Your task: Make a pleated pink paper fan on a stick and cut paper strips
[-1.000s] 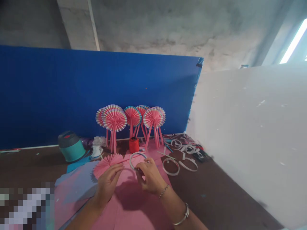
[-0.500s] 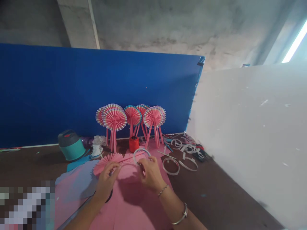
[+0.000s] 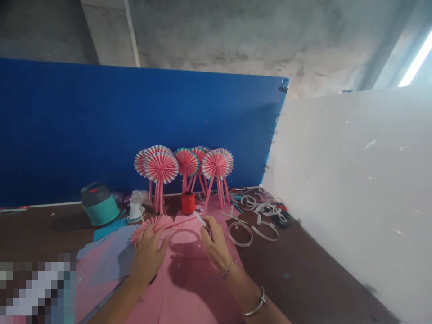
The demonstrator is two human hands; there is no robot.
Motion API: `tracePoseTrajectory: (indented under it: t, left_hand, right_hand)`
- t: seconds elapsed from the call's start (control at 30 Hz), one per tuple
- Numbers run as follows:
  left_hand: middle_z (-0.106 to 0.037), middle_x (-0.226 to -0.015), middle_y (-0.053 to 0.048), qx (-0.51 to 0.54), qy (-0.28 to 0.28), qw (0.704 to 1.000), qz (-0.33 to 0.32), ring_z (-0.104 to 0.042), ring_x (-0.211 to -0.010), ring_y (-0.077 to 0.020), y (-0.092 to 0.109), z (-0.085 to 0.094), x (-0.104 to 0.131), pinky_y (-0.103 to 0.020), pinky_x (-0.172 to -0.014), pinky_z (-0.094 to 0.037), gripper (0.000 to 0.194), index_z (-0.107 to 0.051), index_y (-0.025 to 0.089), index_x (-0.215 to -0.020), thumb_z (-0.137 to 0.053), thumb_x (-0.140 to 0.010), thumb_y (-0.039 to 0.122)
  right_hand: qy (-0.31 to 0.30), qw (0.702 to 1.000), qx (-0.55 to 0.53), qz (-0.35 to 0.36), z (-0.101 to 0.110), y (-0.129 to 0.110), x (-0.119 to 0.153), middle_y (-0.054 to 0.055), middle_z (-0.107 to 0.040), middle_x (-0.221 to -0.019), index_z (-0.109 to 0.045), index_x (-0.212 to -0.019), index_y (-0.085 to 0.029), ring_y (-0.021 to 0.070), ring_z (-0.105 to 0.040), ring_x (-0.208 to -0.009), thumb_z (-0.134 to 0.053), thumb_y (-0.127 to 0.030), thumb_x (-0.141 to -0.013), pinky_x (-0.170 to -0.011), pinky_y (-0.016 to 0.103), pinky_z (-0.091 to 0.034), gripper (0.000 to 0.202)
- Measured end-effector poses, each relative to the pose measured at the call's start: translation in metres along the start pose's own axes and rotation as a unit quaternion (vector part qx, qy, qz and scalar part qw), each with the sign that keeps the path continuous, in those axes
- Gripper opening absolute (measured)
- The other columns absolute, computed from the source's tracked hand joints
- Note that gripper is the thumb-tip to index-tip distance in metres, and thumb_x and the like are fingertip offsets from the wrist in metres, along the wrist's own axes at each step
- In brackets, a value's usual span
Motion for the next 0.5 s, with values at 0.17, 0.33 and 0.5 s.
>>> tracePoseTrajectory:
  t: [0.17, 0.33, 0.5]
  left_hand:
    - [-0.064, -0.112, -0.009, 0.036, 0.043, 0.997, -0.057, -0.054, -0.11, -0.0291, 0.014, 0.013, 0.0, -0.046, -0.091, -0.043, 0.019, -0.069, 0.022, -0.084, -0.051, -0.085, 0.024]
    - [-0.058, -0.126, -0.012, 0.073, 0.099, 0.985, -0.12, -0.049, -0.118, -0.0277, 0.024, 0.013, 0.008, -0.047, -0.1, -0.038, 0.049, -0.044, 0.018, -0.135, -0.046, -0.086, 0.016]
    - [-0.057, -0.128, -0.013, 0.124, 0.015, 0.975, -0.181, -0.05, -0.119, -0.0267, 0.038, 0.008, 0.015, -0.046, -0.099, -0.04, 0.054, -0.036, 0.02, -0.142, -0.045, -0.089, 0.02]
  right_hand:
    - [-0.04, 0.998, 0.042, 0.029, -0.006, -0.003, 0.007, 0.005, -0.062, -0.098, -0.057, -0.109, -0.023, 0.0204, -0.053, -0.09, -0.037, -0.027, -0.092, -0.082, 0.035, -0.044, 0.026]
    - [-0.084, 0.984, 0.118, 0.106, -0.015, -0.012, 0.01, 0.004, -0.062, -0.083, -0.056, -0.103, -0.022, 0.0211, -0.053, -0.082, -0.038, -0.022, -0.093, -0.076, 0.034, -0.043, 0.021]
    - [-0.11, 0.958, 0.147, 0.219, -0.026, -0.025, 0.015, 0.003, -0.064, -0.078, -0.052, -0.102, -0.019, 0.0191, -0.056, -0.076, -0.04, -0.011, -0.088, -0.077, 0.034, -0.04, 0.02]
Point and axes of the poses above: each hand's wrist, its own x-axis away from the middle knuckle, its own z-axis out of the back of the hand, y = z × x, the point moved 6 cm from there along -x, towards the middle knuckle
